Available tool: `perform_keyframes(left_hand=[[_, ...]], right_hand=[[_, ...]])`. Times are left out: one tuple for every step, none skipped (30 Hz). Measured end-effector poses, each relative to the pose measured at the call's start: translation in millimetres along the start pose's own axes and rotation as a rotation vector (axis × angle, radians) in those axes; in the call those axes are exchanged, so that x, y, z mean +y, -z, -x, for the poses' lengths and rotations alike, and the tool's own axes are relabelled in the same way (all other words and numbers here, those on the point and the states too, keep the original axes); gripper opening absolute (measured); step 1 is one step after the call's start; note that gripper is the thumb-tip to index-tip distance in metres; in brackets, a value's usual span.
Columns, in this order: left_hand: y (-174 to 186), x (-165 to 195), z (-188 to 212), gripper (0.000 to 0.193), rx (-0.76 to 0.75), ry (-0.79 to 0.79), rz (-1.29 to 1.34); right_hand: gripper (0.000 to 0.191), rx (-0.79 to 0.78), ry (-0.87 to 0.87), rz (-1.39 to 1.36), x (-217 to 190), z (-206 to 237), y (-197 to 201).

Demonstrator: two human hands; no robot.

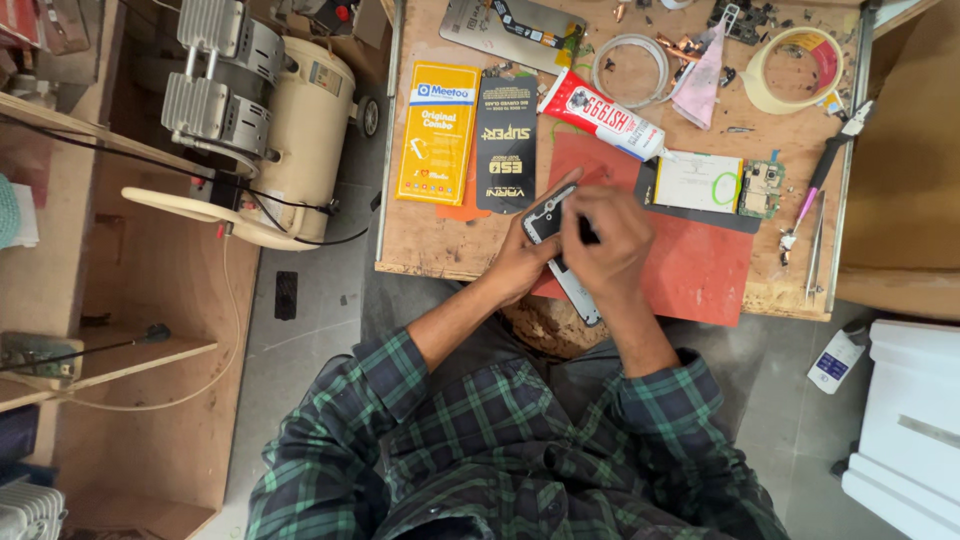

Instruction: The person cleans the edges of a disassembled smartphone chassis with a small cloth, then applies adhesive tape along the perimeter. The person handles the chassis and adhesive tape throughout the clip.

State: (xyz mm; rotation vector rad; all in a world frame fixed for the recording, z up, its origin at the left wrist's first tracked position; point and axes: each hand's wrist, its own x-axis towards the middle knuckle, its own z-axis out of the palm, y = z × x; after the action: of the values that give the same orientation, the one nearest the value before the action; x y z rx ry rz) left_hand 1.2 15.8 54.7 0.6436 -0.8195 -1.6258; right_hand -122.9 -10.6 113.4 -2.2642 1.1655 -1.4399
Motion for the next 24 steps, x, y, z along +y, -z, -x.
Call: perform_keyframes(left_hand=[[0, 0, 0, 0.073, -0.008, -0.002, 0.008], [1, 0, 0, 0.071, -0.021, -0.012, 0.023], [1, 0, 0, 0.069, -0.034, -0.019, 0.038], [2, -1, 0, 0.068, -0.046, -0.025, 0.056], [2, -1, 0, 0.071, -0.032, -0.012, 0.038], [2, -1, 1, 0.075, -0.015, 0.000, 0.021], [3, -2, 0, 0.079, 0.002, 0.008, 0.003], [3, -3, 0, 0.078, 0.006, -0.006, 0.000], [3, -3, 0, 0.077, 0.007, -0.021, -0.005], [4, -4, 0, 0.076, 0.006, -0.033, -0.010], [4, -5, 0, 0.072, 0.001, -0.035, -0.020], [4, -5, 0, 0.067, -0.003, -0.035, -0.031], [3, -4, 1, 0.063, -0.007, -0.036, -0.042], [2, -1, 0, 0.066, 0.006, -0.035, -0.074], [-1, 2, 0, 0.069, 0.021, -0.035, -0.103], [-6, 7, 0, 0.072, 0.038, -0.036, -0.132], [-13, 15, 0, 0.073, 0.034, -0.020, -0.132], [-20, 26, 3, 0.073, 0.032, -0.004, -0.135], [-31, 38, 6, 0.074, 0.029, 0.014, -0.138], [-45, 51, 11, 0.076, -0.007, -0.036, -0.127], [-61, 64, 21, 0.078, -0.046, -0.086, -0.119], [-80, 76, 36, 0.075, -0.097, -0.107, -0.042], [-94, 91, 51, 0.071, -0.166, -0.156, -0.051], [-109, 104, 69, 0.066, -0.235, -0.205, -0.058]], right_hand=[[0.015, -0.024, 0.031, -0.031, -2, 1, -1], [0.015, -0.047, 0.060, -0.060, -4, 2, -2], [0.015, -0.071, 0.086, -0.088, -5, 3, -3], [0.015, -0.041, 0.030, -0.069, -4, 2, -3], [0.014, -0.014, -0.027, -0.051, -2, 0, -3], [0.014, 0.011, -0.082, -0.033, -1, -1, -2], [0.014, 0.009, -0.121, -0.029, 1, -1, -1], [0.014, 0.010, -0.156, -0.030, 1, 0, 0], [0.015, 0.014, -0.190, -0.030, 1, 1, 0], [0.016, -0.028, -0.124, -0.081, 0, 2, -1], [0.016, -0.072, -0.061, -0.130, -2, 5, -1], [0.017, -0.117, 0.000, -0.180, -3, 8, -1], [0.016, -0.077, -0.045, -0.188, -1, 9, 0], [0.014, -0.040, -0.089, -0.197, 2, 9, 2], [0.013, -0.005, -0.134, -0.207, 7, 9, 7], [0.010, 0.059, -0.203, -0.266, 16, 7, 15], [0.007, 0.124, -0.267, -0.326, 27, 3, 27], [0.010, 0.216, -0.292, -0.560, 37, 1, 39], [0.013, 0.251, -0.321, -0.566, 48, -3, 56], [0.017, 0.291, -0.348, -0.571, 58, -6, 70], [0.019, 0.372, -0.412, -0.644, 64, -9, 82], [0.022, 0.453, -0.478, -0.715, 68, -10, 88], [0.025, 0.449, -0.494, -0.741, 68, -9, 93], [0.033, 0.444, -0.511, -0.769, 67, -8, 99]])
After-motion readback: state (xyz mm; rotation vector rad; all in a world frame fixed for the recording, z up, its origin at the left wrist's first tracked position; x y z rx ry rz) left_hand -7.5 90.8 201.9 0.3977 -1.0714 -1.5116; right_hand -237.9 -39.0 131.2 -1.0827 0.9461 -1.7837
